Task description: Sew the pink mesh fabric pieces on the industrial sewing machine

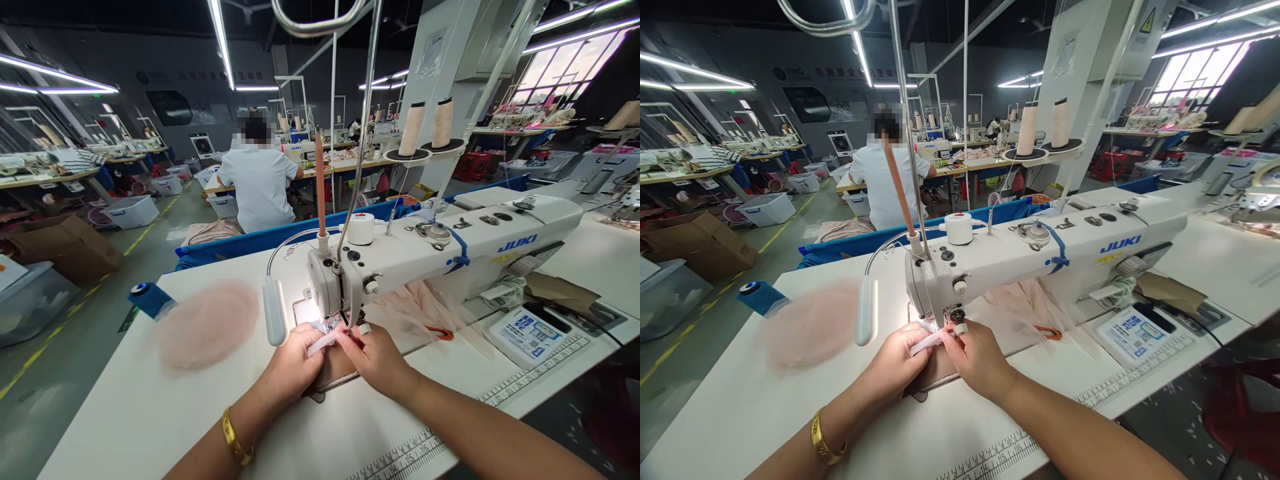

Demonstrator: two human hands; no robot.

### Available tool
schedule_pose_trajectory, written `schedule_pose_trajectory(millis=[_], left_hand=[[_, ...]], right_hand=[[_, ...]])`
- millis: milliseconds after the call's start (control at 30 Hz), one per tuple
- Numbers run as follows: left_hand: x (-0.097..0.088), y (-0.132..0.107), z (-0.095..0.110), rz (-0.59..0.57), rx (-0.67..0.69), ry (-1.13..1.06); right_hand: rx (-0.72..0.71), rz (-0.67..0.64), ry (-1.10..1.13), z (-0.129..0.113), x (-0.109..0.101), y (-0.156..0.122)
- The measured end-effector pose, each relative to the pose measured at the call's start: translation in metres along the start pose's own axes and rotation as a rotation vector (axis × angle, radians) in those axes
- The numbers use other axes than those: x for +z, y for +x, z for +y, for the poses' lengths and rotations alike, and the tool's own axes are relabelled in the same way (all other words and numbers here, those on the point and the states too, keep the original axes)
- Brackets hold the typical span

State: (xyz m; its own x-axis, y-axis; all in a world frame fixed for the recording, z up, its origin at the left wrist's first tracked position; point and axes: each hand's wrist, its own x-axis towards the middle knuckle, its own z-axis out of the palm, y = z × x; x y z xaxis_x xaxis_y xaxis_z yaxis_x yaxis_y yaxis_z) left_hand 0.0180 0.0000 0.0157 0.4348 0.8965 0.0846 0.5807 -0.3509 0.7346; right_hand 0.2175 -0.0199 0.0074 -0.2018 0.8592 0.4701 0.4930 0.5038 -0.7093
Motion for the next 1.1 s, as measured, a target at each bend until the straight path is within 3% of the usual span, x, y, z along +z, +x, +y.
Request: schedule_pose_trajectory(millis=[267, 367, 467, 600, 700, 1100], left_hand=[[-0.004, 0.000, 0.004, -0.008, 0.021, -0.014], [-0.003, -0.007, 0.004, 0.007, 0.174, 0.050], [0.002, -0.018, 0.003, 0.074, 0.373, 0.252], [0.008, -0.030, 0.002, 0.129, 0.515, 0.385], [0.009, -0.034, 0.003, 0.092, 0.570, 0.396], [0.014, -0.032, 0.002, 0.145, 0.681, 0.499]], right_hand=[[0.012, -0.079, -0.029, 0.001, -0.004, -0.001], [-0.084, -0.186, -0.121, 0.005, -0.011, -0.004], [-0.253, -0.380, -0.300, 0.007, -0.022, -0.005], [-0.361, -0.561, -0.455, 0.003, -0.036, -0.001], [-0.373, -0.584, -0.480, 0.003, -0.040, 0.000], [-0.387, -0.507, -0.483, 0.015, -0.037, -0.009]])
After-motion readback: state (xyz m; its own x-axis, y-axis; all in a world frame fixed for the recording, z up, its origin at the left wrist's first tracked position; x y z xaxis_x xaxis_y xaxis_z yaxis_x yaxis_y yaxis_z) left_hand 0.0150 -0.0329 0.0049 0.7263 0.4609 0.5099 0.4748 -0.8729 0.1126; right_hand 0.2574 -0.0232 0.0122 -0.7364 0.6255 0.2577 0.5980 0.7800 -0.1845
